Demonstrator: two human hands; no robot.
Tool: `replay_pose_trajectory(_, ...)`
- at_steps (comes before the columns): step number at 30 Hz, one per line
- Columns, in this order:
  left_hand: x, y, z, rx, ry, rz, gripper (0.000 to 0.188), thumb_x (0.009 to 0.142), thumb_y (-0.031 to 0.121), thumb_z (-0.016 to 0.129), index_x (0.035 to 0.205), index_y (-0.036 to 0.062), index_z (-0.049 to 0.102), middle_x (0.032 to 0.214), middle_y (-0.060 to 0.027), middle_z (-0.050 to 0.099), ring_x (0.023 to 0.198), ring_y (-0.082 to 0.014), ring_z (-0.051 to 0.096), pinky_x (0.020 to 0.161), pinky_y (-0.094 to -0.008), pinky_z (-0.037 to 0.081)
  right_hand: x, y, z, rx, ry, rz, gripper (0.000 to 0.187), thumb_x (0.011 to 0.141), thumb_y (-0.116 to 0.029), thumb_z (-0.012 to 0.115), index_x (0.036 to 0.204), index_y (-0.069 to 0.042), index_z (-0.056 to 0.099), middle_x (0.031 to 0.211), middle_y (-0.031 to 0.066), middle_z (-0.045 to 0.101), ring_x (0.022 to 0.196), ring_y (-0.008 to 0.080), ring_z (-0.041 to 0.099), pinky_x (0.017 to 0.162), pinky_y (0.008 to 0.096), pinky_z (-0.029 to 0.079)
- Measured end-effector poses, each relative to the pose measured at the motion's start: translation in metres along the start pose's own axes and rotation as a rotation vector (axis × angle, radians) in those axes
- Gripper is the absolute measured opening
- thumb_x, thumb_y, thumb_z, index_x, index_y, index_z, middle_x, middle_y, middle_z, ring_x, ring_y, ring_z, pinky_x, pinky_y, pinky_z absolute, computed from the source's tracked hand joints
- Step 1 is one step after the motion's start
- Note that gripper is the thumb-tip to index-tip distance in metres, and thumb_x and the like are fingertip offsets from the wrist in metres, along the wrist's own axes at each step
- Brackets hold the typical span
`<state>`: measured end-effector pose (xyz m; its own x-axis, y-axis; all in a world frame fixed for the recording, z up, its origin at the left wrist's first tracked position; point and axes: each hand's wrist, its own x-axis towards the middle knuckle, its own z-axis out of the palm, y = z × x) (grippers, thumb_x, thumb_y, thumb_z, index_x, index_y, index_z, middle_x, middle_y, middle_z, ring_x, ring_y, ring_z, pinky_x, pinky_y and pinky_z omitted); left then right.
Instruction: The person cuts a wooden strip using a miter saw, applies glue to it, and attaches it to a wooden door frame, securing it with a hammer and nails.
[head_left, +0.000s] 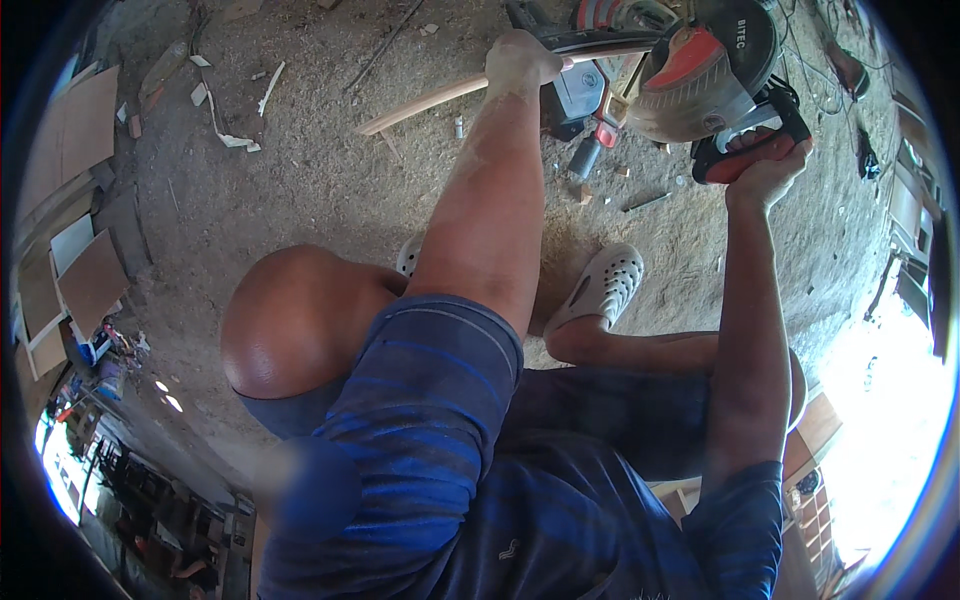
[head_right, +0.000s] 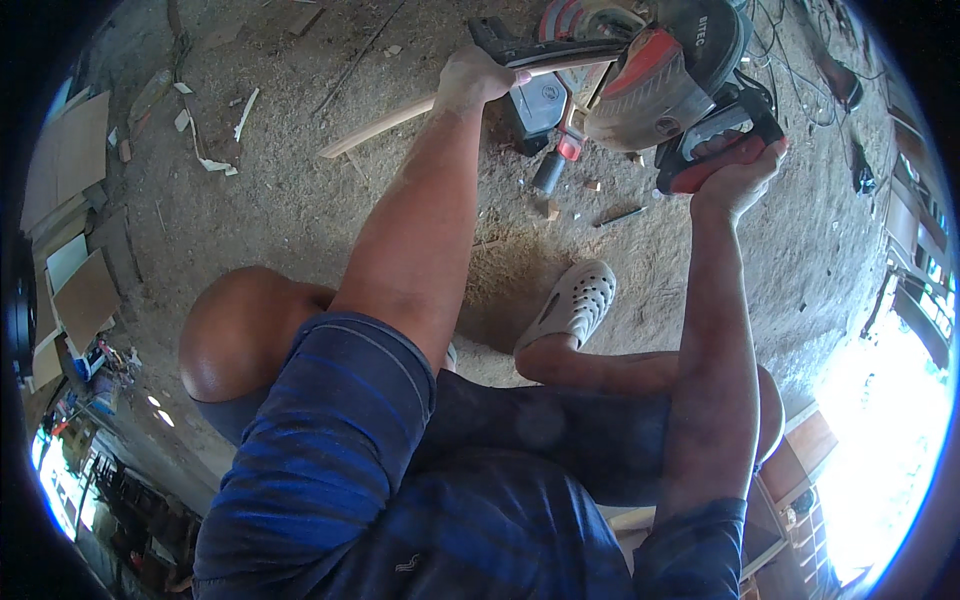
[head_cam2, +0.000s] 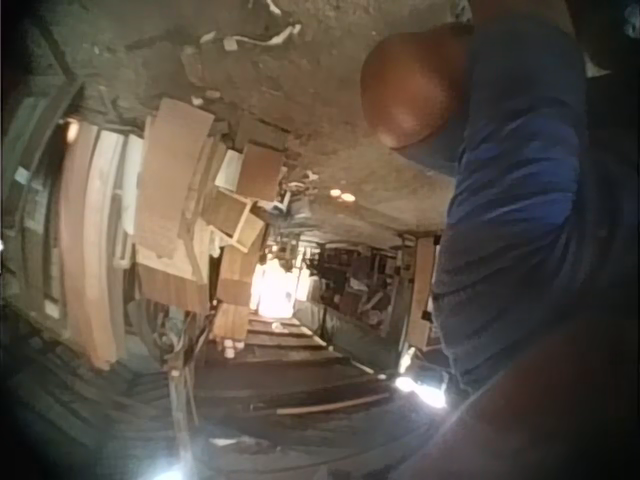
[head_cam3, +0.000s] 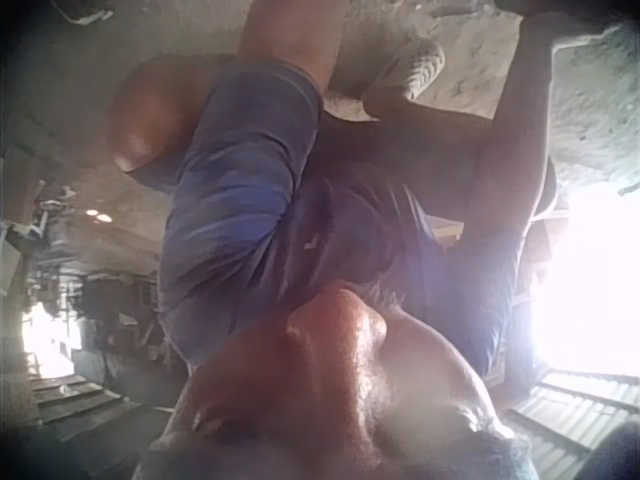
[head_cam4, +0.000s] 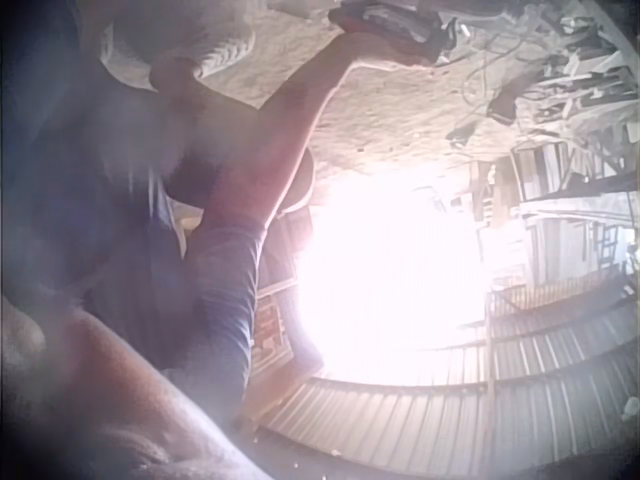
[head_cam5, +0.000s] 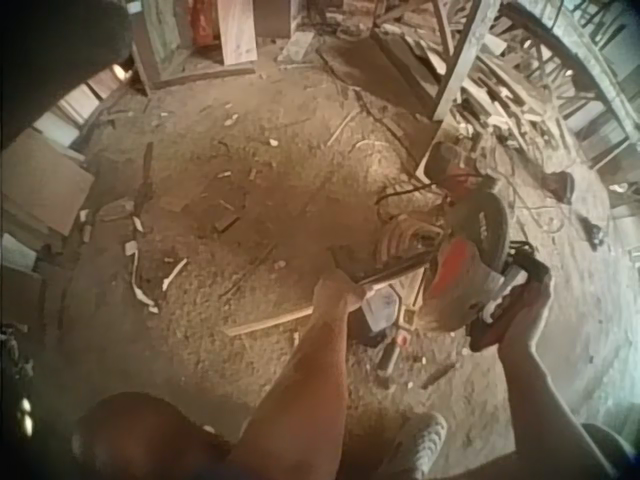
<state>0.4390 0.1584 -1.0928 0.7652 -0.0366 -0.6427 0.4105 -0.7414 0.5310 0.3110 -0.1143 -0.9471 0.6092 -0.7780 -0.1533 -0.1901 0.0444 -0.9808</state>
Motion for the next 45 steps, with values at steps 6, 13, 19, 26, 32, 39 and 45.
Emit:
replay_pose_trajectory(6, -0.003, 0.002, -0.004, 0.014, -0.018, -0.001, 0.081, 0.079, 0.057, 0.093, 0.137, 0.0042, 0.073, 0.142, -0.0207, 0.071, 0.135, -0.0343, 0.067, 0.113, -0.0433, 0.055, -0.005, 0.001, 0.001, 0.002, -0.012, -0.006, 0.067, 0.111, -0.067, 0.031, 0.094, -0.008, 0.057, 0.07, 0.0067, 0.061, 0.057, 0.0232, 0.059, 0.058, 0.0402, 0.053)
replay_pose_trajectory(13, -0.009, 0.006, -0.007, -0.001, -0.017, -0.002, 0.081, 0.08, 0.054, 0.093, 0.138, 0.0019, 0.072, 0.142, -0.0202, 0.071, 0.134, -0.0337, 0.068, 0.113, -0.0428, 0.056, -0.002, 0.011, -0.005, -0.008, -0.027, -0.062, 0.072, 0.109, -0.073, 0.032, 0.093, -0.008, 0.058, 0.073, 0.0072, 0.061, 0.061, 0.0228, 0.06, 0.063, 0.0414, 0.054)
replay_pose_trajectory(19, -0.009, 0.006, -0.008, 0.019, -0.016, 0.001, 0.077, 0.081, 0.053, 0.093, 0.136, 0.0028, 0.073, 0.141, -0.0203, 0.072, 0.132, -0.0346, 0.069, 0.112, -0.0427, 0.056, -0.01, 0.013, -0.001, 0.018, -0.028, -0.054, 0.067, 0.11, -0.07, 0.034, 0.096, -0.01, 0.059, 0.074, 0.0055, 0.061, 0.061, 0.0211, 0.06, 0.061, 0.04, 0.055)
replay_pose_trajectory(26, -0.01, 0.005, -0.009, 0.006, -0.004, 0.041, 0.076, 0.081, 0.053, 0.093, 0.135, 0.0025, 0.074, 0.141, -0.0198, 0.072, 0.131, -0.0343, 0.07, 0.112, -0.0427, 0.056, -0.013, 0.014, 0.003, -0.006, 0.016, -0.106, 0.059, 0.113, -0.064, 0.032, 0.104, -0.012, 0.058, 0.075, 0.0051, 0.062, 0.06, 0.0211, 0.06, 0.059, 0.0395, 0.056)
replay_pose_trajectory(32, -0.004, 0.004, -0.008, -0.007, -0.004, 0.031, 0.075, 0.08, 0.053, 0.094, 0.133, 0.0026, 0.076, 0.139, -0.0203, 0.073, 0.131, -0.0348, 0.07, 0.111, -0.0428, 0.056, -0.002, 0.032, -0.005, 0.041, -0.005, -0.119, 0.059, 0.113, -0.064, 0.036, 0.108, -0.009, 0.056, 0.081, 0.0058, 0.061, 0.063, 0.0195, 0.062, 0.057, 0.0368, 0.055)
replay_pose_trajectory(39, 0.004, 0.003, 0.002, 0.019, -0.016, 0.045, 0.077, 0.079, 0.052, 0.095, 0.135, 0.0029, 0.074, 0.139, -0.0203, 0.073, 0.131, -0.0346, 0.07, 0.111, -0.0426, 0.056, -0.003, 0.038, -0.011, 0.105, -0.025, -0.094, 0.058, 0.114, -0.064, 0.035, 0.11, -0.009, 0.055, 0.081, 0.0067, 0.06, 0.064, 0.0208, 0.063, 0.057, 0.0386, 0.055)
replay_pose_trajectory(45, 0.002, -0.004, 0.003, 0.019, -0.013, 0.034, 0.077, 0.078, 0.051, 0.096, 0.134, 0.0028, 0.075, 0.139, -0.0198, 0.073, 0.131, -0.0347, 0.07, 0.111, -0.0427, 0.057, -0.021, 0.039, -0.004, 0.024, -0.005, -0.076, 0.067, 0.111, -0.07, 0.034, 0.102, -0.008, 0.054, 0.075, 0.0069, 0.06, 0.06, 0.0233, 0.061, 0.061, 0.0411, 0.056)
